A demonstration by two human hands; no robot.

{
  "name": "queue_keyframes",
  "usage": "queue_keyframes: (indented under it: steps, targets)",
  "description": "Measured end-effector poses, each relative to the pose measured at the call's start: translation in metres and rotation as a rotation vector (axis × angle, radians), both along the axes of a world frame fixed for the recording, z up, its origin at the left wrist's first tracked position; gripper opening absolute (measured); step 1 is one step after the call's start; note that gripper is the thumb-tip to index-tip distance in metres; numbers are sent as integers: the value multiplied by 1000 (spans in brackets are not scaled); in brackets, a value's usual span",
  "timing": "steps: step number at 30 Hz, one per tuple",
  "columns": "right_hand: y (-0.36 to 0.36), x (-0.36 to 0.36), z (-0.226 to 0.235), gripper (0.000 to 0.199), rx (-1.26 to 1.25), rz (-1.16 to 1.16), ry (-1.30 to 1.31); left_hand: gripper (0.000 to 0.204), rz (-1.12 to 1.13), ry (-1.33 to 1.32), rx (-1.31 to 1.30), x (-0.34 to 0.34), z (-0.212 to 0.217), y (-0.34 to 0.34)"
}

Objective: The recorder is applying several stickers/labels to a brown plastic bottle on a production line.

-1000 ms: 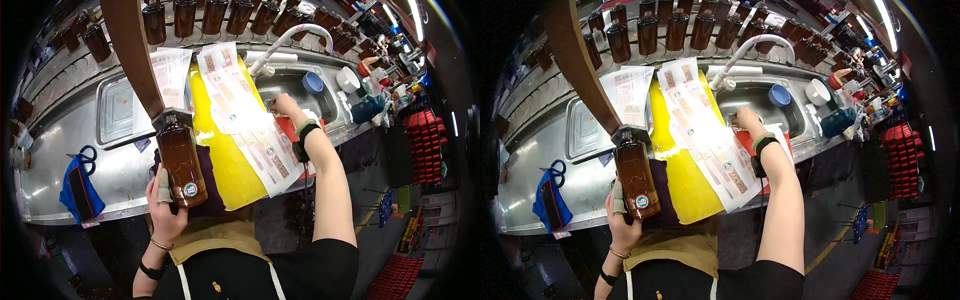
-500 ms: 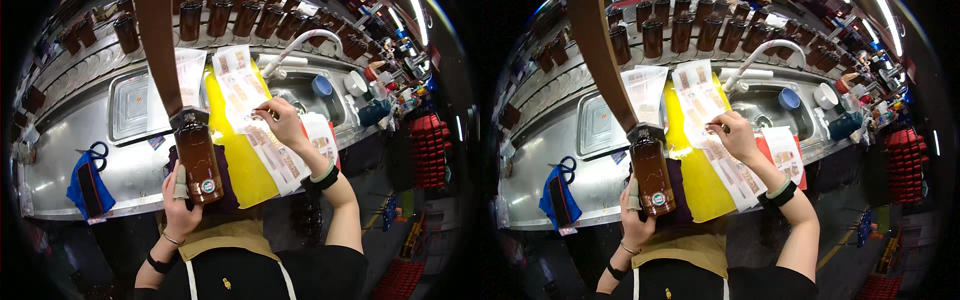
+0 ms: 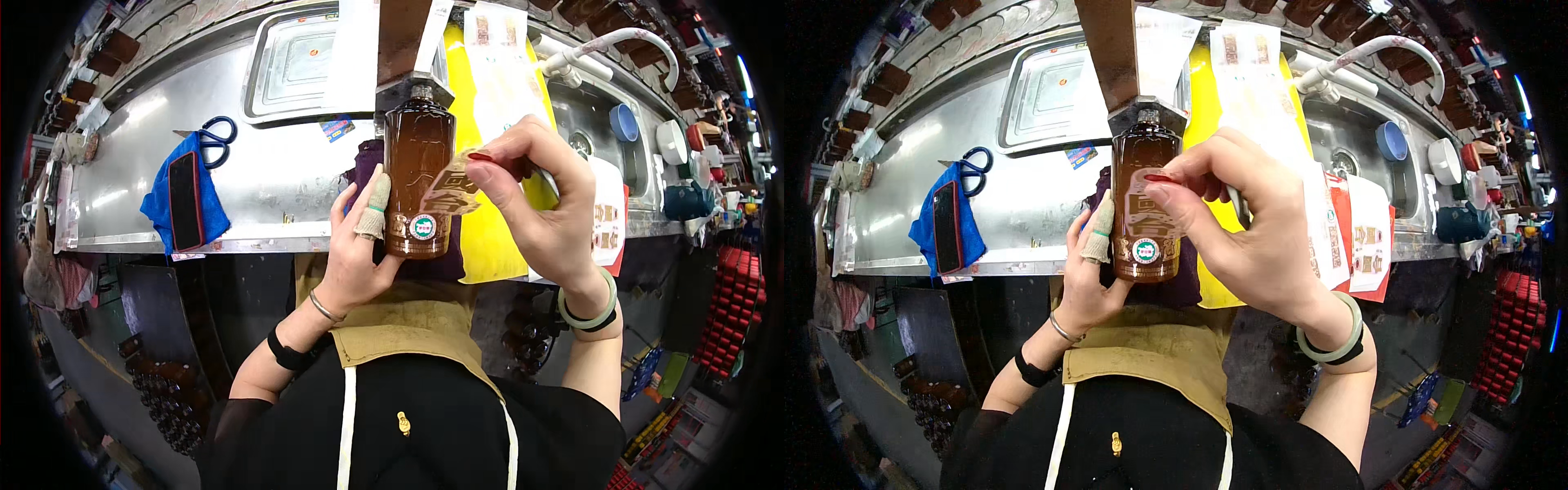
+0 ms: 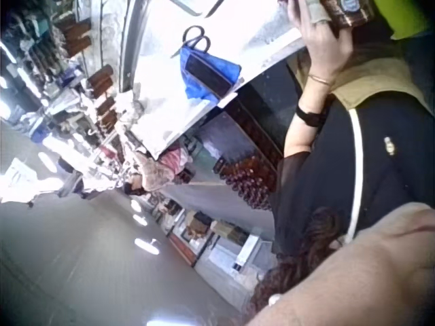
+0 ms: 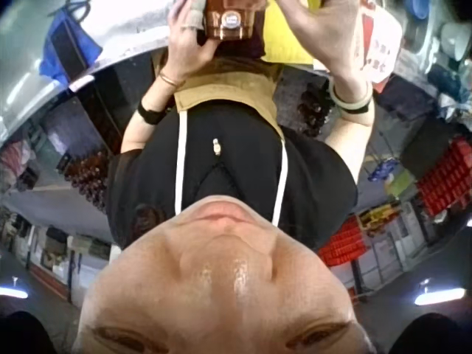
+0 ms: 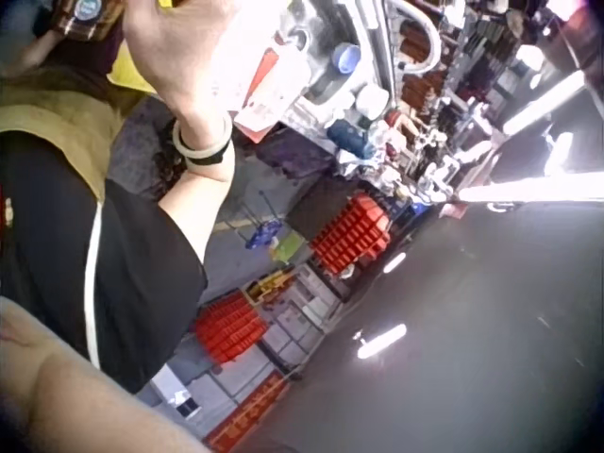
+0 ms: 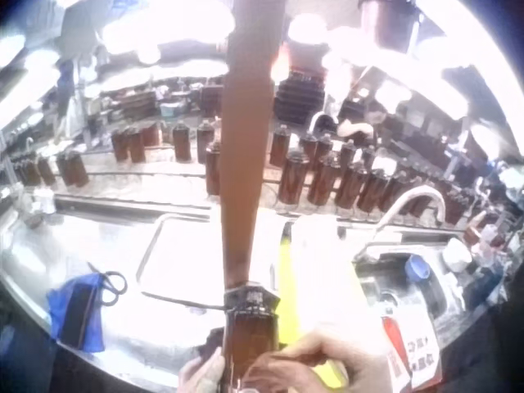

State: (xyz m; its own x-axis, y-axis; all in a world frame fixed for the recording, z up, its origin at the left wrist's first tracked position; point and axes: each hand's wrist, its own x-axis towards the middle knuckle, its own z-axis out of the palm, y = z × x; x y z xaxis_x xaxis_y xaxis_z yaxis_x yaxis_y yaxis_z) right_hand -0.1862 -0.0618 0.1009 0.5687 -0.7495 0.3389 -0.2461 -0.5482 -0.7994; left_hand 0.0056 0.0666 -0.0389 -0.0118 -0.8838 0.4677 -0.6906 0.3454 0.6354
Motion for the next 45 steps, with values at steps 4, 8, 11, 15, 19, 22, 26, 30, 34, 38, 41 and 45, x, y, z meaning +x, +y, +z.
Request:
queue_keyframes:
  steps: [4,8,11,15,19,22,26,30,34,38,41,45]
  targets:
    - [-13,17,-34,12,204,-48,52,103,-3,-4,82,1,11,-3]
    - [-22,18,-53,12,103,-53,39,117,-94,363,210,5,28,-11]
    - [-28,19,-58,11,124,-42,41,99,7,817,325,-11,32,-25]
    - [-33,25,-66,20,141,-108,-17,83,-9,809,536,-11,41,-38]
    - [-49,26,-83,29,468,-214,-269,83,-12,961,476,-14,41,-42]
    - [-40,35,-87,38,539,-234,-263,86,9,949,499,-15,39,-44]
    - [-38,43,-90,39,531,-243,-254,91,42,908,533,-15,39,-44]
    - [-41,40,-90,39,533,-231,-244,93,7,927,557,-14,43,-46]
    - [-40,42,-86,39,520,-229,-192,94,4,963,580,-13,42,-44]
    - [-36,46,-80,37,567,-244,-257,94,1,964,585,-13,40,-45]
    - [-37,44,-81,35,532,-245,-229,92,7,950,589,-12,41,-45]
    - [-34,34,-85,32,657,-271,-328,84,15,1096,500,-13,44,-47]
